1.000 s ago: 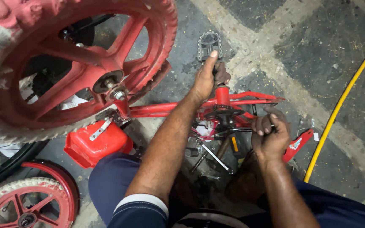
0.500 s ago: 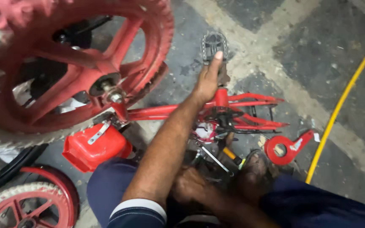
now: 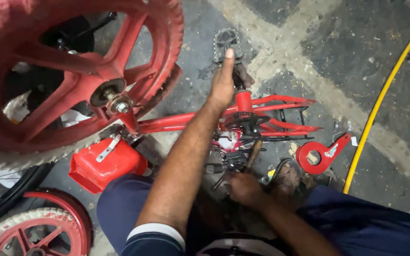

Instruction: The person removes a bicycle pedal from the crank arm using a wrench, then installs a new pedal and tightens it. The person uses a wrench to loosen and tighten the pedal bolt on the crank arm of a red bicycle.

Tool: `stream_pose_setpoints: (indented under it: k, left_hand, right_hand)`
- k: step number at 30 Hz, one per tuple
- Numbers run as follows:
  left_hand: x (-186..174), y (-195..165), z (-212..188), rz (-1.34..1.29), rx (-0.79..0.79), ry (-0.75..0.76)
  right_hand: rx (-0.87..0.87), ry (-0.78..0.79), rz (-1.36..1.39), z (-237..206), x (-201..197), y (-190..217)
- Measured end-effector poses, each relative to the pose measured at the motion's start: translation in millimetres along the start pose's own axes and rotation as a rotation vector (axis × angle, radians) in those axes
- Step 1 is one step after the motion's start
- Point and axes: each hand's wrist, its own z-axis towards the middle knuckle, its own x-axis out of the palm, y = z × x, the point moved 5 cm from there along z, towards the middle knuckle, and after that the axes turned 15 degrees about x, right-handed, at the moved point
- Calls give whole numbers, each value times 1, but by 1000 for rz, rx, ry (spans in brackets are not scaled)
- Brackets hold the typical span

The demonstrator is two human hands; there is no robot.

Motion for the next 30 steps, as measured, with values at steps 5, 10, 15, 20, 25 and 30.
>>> stream_pose_setpoints:
  k: [5,10,15,20,25,30]
  left_hand:
    - [-28,-23,-13,365,1,-133]
    - [-65,-33,-44,556,-161,-225]
    - [-65,-76,-62,1066,46,-116]
    - [-16,-128,-148,1039,311,-256]
    - [50,-156,-196,911,434,-105]
    - [83,-171,-185,929,607,110]
  right_hand:
    - [418,-98,424,8,-5,-66]
    - [415,-412,1419,15,-64,-80]
    - [284,-411,1494,7,-123,-57]
    - [184,-408,1404,4,-151,-28]
    - [86,-344,1383,21,-152,-3]
    - [71,-321,1459,34,-143,12]
